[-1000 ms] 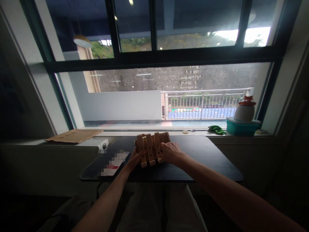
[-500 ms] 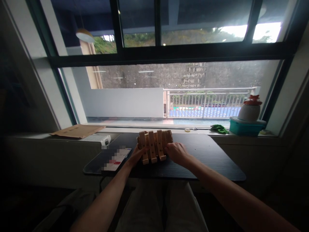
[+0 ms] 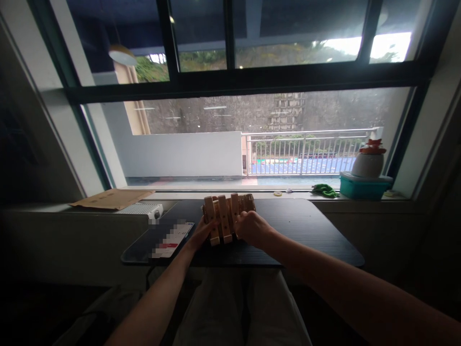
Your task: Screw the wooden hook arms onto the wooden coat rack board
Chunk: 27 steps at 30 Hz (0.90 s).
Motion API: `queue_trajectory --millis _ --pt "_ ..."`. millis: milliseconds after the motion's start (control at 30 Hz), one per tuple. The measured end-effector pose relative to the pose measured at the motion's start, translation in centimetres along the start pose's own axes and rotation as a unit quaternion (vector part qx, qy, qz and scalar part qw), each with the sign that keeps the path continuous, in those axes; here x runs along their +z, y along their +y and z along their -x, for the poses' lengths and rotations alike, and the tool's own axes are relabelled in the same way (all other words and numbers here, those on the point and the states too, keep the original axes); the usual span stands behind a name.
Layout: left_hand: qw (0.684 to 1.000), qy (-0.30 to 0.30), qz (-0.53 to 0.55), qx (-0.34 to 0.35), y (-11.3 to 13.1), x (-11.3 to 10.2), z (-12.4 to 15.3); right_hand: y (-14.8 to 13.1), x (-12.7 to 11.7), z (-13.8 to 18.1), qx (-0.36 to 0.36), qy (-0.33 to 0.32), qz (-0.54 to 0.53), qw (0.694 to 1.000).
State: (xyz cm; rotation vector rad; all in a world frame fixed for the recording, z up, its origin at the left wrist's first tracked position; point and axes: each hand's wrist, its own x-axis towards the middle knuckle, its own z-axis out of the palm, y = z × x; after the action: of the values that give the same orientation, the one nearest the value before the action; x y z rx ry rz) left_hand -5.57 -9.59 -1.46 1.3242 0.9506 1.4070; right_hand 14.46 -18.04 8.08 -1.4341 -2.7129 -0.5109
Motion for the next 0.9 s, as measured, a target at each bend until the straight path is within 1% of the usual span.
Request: queue_trajectory --millis 67,200,267,367,467,567,667,733,900 --pt "1.0 -0.008 0.004 -0.002 0.0 0.0 0.0 0.1 0.6 0.2 0.042 0.002 -0.012 0.999" --pt "1.0 -0.007 0.01 -0.002 -0.2 0.0 0.0 0.5 1.9 0.8 0.156 0.007 -0.029 0.987" --pt "1.0 0.0 0.01 0.004 -0.2 0.0 0.0 0.6 2.2 0.9 0.18 0.005 -0.031 0.983" --pt "1.0 0.003 0.007 0.015 0.0 0.1 0.2 0.5 1.5 0.6 0.165 0.003 -0.021 0.986" --pt "1.0 0.001 0.007 0.024 0.3 0.3 0.3 0.0 0.5 0.0 0.095 0.006 0.0 0.995" --pt "1.0 0.0 0.008 0.027 0.5 0.5 0.4 -0.5 0.3 -0.4 0.017 0.003 0.02 1.0" --pt "1.0 -0.003 0.01 0.024 0.4 0.4 0.4 -0.6 0.9 -0.3 -0.015 -0.005 0.014 1.0" --pt "1.0 -0.007 0.011 0.021 0.2 0.3 0.3 -0.3 1.4 -0.1 0.003 -0.008 0.001 1.0" --pt "1.0 -0.004 0.013 0.021 -0.5 0.1 0.0 1.0 2.6 0.7 0.145 -0.008 -0.036 0.989"
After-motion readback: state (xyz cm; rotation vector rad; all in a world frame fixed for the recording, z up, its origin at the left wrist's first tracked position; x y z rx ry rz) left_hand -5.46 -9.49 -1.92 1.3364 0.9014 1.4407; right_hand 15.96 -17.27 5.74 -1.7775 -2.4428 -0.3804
